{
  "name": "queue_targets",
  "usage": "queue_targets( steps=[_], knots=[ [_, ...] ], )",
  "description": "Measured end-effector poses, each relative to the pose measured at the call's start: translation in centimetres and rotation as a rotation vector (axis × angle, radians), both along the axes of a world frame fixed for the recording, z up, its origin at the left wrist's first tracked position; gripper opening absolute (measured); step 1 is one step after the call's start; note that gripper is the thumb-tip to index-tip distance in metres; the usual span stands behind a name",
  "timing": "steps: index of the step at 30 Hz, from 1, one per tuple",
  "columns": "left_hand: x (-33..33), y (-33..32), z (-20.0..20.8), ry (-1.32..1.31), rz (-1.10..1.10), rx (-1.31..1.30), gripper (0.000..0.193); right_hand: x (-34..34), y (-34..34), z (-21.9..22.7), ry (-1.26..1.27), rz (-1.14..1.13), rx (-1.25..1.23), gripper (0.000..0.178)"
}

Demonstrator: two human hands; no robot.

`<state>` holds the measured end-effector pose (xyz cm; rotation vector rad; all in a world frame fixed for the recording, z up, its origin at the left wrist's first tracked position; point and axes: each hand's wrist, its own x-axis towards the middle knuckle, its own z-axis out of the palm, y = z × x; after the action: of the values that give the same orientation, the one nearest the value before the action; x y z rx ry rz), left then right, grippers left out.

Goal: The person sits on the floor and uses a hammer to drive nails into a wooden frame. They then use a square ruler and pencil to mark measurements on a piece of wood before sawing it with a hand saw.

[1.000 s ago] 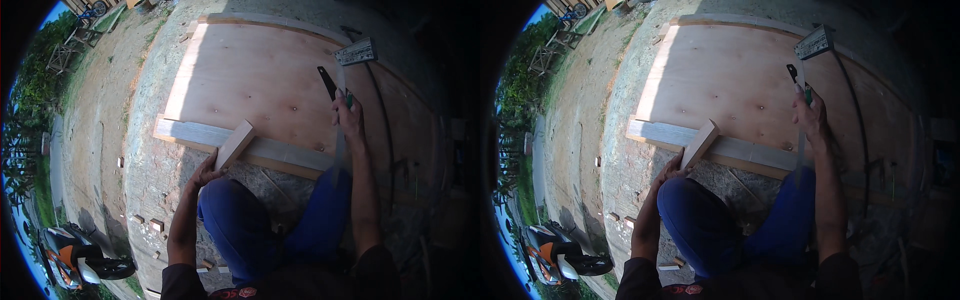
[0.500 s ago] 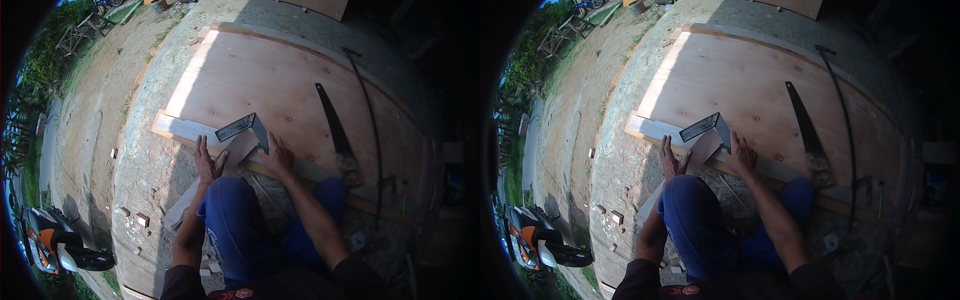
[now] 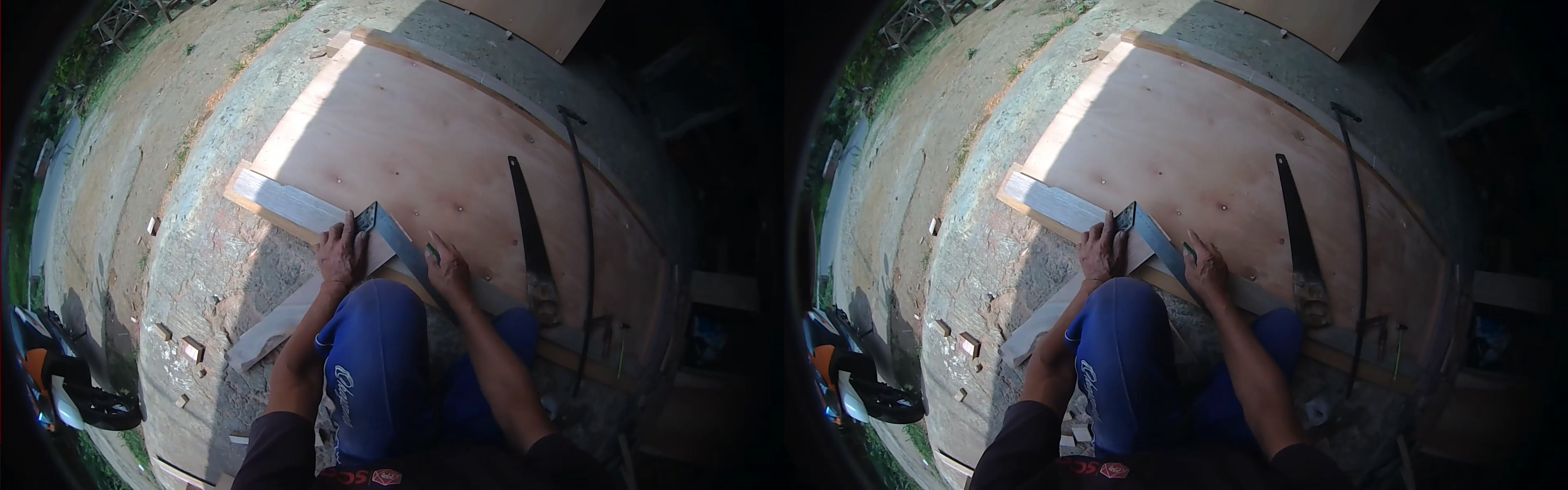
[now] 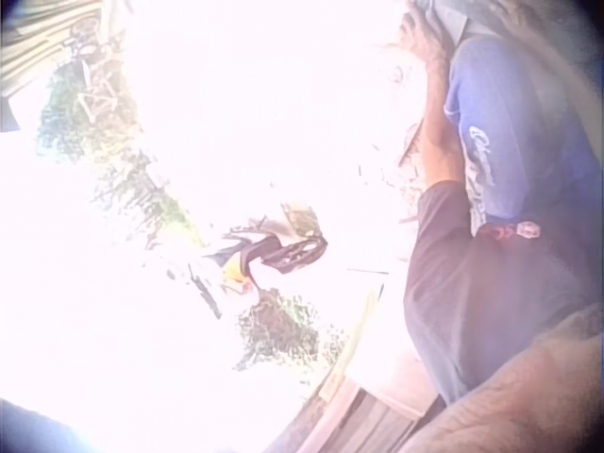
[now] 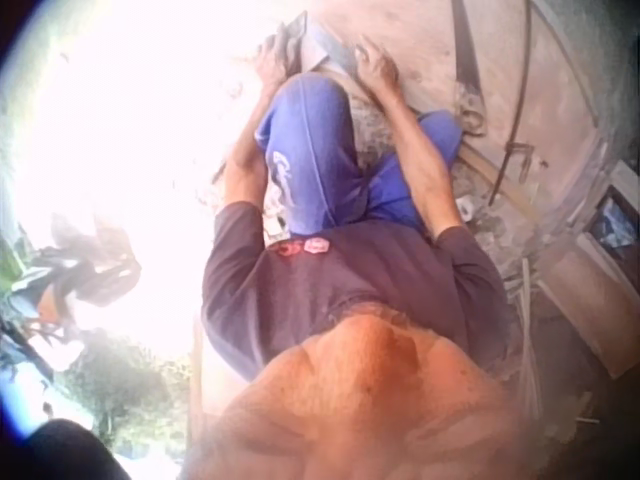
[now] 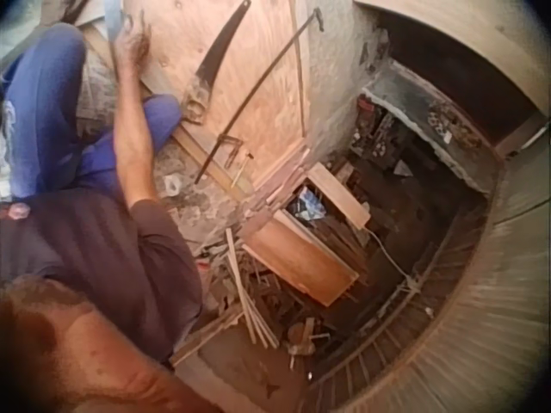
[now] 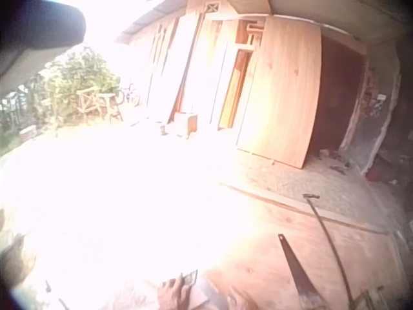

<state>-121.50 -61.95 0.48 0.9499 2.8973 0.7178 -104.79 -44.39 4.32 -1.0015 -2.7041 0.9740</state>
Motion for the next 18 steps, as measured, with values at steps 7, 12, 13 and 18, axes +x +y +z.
queue_targets(
  steps=[7,12,13,18],
  knots=[
    [-0.3,0.2,-0.3,0.011,-0.044,-0.060,0.065,1.0,0.0,0.0,0.166,-0.073,-0.108,0.042],
    [-0.5,0.3,-1.4,0.053,-0.054,-0.060,0.068,1.2,-0.5,-2.0,0.240,-0.138,-0.151,0.041],
    [-0.5,0.3,-1.6,0.051,-0.054,-0.066,0.069,1.4,-0.7,-2.4,0.234,-0.136,-0.160,0.040],
    [-0.5,0.3,-1.9,0.116,-0.052,-0.061,0.068,0.8,-0.7,-2.6,0.241,-0.007,-0.071,0.043]
  ],
)
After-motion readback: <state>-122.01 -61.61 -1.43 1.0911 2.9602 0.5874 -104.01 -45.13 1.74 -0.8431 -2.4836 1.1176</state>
